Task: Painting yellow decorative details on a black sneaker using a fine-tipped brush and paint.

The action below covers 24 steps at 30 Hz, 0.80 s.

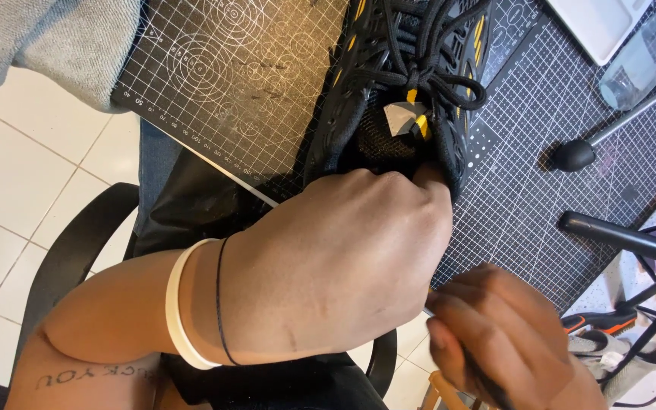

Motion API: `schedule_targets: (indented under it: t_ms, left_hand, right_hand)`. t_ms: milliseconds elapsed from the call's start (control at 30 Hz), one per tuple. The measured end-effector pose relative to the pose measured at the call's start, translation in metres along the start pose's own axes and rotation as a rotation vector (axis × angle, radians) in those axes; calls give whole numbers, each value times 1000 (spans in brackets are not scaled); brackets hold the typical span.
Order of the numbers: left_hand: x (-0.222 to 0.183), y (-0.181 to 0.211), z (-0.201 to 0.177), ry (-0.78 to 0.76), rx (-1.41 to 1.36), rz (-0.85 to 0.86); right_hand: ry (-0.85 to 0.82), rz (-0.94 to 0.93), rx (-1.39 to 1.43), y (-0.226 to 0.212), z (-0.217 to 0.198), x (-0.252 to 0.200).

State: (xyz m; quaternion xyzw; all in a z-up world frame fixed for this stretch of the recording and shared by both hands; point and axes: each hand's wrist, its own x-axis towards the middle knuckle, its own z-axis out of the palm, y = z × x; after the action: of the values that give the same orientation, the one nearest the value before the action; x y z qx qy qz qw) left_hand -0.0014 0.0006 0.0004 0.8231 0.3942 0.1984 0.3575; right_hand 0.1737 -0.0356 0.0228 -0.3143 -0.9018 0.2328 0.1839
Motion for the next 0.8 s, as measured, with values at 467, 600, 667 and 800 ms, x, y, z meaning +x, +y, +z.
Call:
schedule_targets:
  t_ms: [467, 600, 667, 800]
  left_hand:
    - [-25, -16, -14, -125, 14, -227]
    - [-29, -18, -17, -193, 50, -323]
    - [-28, -18, -16, -189, 54, -309]
    - [-26, -18, -14, -146, 69, -247]
  right_hand:
    - [310, 142, 170, 32, -2, -4]
    - [215, 60, 258, 38, -3, -3]
    - [184, 29, 279, 38, -3, -2]
    - [161, 45, 294, 39, -3, 3]
